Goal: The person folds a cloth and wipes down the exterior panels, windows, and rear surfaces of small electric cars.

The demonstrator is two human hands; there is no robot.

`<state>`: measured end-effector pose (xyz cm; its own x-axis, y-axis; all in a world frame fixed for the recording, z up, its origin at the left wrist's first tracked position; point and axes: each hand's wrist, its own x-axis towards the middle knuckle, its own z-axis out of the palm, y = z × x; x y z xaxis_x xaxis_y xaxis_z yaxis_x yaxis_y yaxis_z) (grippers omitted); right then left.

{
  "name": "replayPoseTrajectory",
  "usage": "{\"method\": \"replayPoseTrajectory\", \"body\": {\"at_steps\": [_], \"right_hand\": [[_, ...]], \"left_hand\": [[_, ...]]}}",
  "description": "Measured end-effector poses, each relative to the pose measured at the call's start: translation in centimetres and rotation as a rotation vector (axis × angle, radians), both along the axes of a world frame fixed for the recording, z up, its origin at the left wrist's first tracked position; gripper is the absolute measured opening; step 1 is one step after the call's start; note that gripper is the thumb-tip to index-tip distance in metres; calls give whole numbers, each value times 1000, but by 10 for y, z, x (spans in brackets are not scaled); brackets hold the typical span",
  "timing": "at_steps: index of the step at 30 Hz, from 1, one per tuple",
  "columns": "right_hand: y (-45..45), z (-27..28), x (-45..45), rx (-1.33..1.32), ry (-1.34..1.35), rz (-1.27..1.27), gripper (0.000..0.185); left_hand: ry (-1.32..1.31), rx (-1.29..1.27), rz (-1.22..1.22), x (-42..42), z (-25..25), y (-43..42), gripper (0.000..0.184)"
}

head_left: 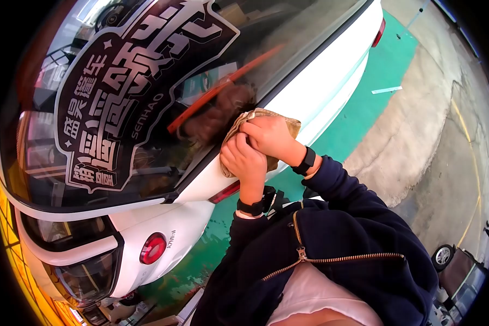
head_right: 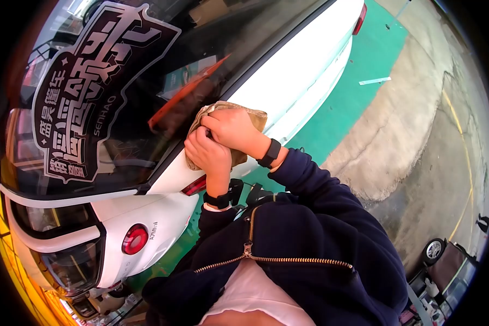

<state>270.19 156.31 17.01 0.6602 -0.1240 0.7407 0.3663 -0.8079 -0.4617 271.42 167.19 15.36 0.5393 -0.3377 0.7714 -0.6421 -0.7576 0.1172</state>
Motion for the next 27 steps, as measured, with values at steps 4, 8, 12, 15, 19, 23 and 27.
{"method": "replayPoseTrajectory", "body": {"at_steps": [4, 8, 12, 15, 19, 23, 27], "right_hand": [[-37, -4, -2, -36, 34, -17, 6], [-78, -4, -2, -18, 13, -81, 3], [-108, -6, 1, -17, 20, -98, 4], [-132, -8, 3, -49, 6, -95, 4], [-155, -6, 5, -41, -16, -15, 4], [-162, -11, 8, -68, -37, 95, 6], [-165, -15, 8, -99, -62, 121, 8]], "left_hand": [[13, -13, 11, -2, -4, -38, 26], [0, 23, 43, -3, 5, -84, 29], [5, 90, 80, -2, 6, -117, 29], [13, 94, 78, 1, 3, -138, 30], [-34, 116, 124, 2, 1, -159, 30], [-78, 123, 181, 3, -2, -165, 32], [-45, 96, 222, 1, -14, -167, 44]]}}
